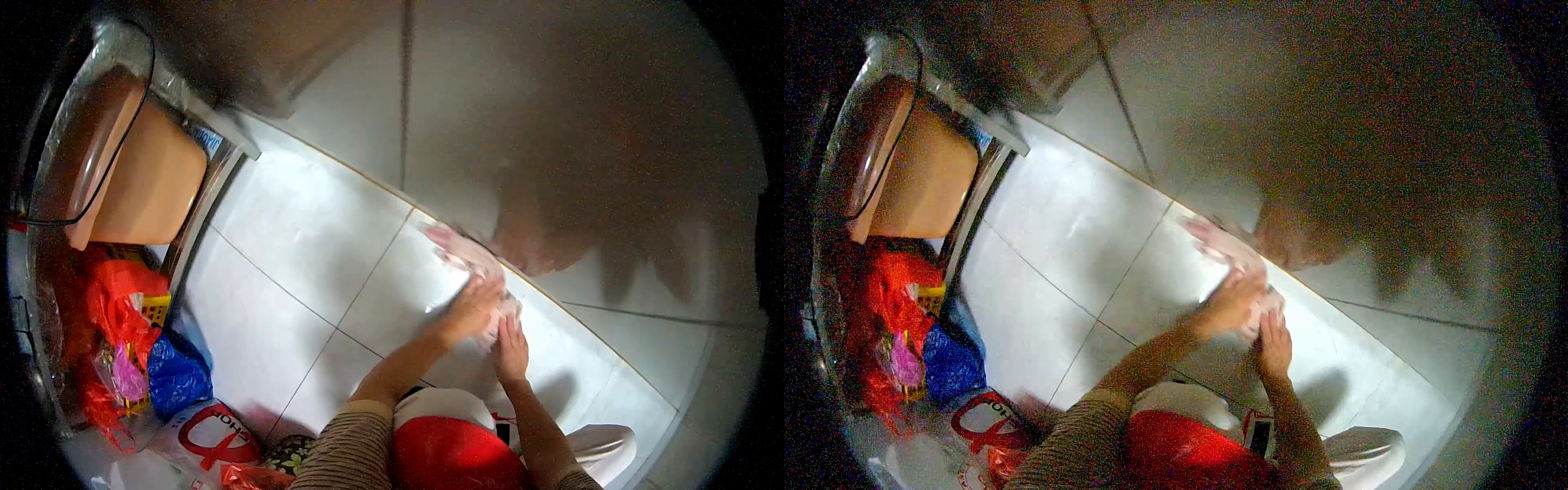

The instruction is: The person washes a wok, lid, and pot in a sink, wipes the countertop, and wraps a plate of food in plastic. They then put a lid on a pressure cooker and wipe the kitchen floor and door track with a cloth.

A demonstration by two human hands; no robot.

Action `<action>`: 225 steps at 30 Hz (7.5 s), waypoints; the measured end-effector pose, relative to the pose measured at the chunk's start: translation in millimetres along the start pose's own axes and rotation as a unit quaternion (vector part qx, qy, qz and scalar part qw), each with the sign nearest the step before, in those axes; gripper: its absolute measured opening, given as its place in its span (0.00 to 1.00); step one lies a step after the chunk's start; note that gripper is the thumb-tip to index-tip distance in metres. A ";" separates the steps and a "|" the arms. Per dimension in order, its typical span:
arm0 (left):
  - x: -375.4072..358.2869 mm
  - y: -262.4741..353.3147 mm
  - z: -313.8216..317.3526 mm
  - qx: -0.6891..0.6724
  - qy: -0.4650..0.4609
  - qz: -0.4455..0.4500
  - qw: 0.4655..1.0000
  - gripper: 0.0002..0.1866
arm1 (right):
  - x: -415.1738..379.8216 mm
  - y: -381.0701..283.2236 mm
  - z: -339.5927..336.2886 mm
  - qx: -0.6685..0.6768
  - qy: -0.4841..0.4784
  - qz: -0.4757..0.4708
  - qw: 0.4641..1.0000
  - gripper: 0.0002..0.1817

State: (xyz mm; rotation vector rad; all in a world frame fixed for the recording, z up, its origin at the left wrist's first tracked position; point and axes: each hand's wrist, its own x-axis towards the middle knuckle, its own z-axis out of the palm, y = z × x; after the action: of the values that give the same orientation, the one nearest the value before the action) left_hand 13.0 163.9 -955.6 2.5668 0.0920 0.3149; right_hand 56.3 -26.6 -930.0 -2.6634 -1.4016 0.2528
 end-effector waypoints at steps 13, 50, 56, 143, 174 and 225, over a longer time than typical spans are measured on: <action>98.8 177.9 -36.0 -0.356 -0.242 -0.031 0.902 0.10 | -104.2 108.1 -175.1 0.240 0.052 0.042 0.968 0.37; 125.4 492.3 287.3 0.102 -0.235 0.076 0.964 0.20 | -341.0 479.4 -42.2 0.058 0.199 0.381 0.901 0.43; 52.0 374.9 192.1 0.082 -0.110 -0.080 0.987 0.18 | -221.7 358.1 -38.6 0.094 0.236 0.109 0.961 0.27; 74.8 186.8 75.7 0.162 -0.048 -0.120 0.978 0.20 | -69.2 240.3 -78.5 0.050 -0.038 -0.038 0.997 0.30; 82.2 372.4 138.5 -0.174 -0.231 -0.135 0.948 0.26 | -327.0 228.1 -95.2 0.737 0.180 0.437 0.483 0.25; -74.7 523.4 266.6 -0.133 -0.252 0.065 0.956 0.29 | -442.4 272.6 -2.4 0.057 0.084 0.091 0.991 0.32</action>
State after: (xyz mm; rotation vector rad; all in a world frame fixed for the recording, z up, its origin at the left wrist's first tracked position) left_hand 5.7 -426.6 -913.0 2.3073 -0.2906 -0.2699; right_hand 29.9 -545.5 -937.6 -2.6488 -1.0637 0.1168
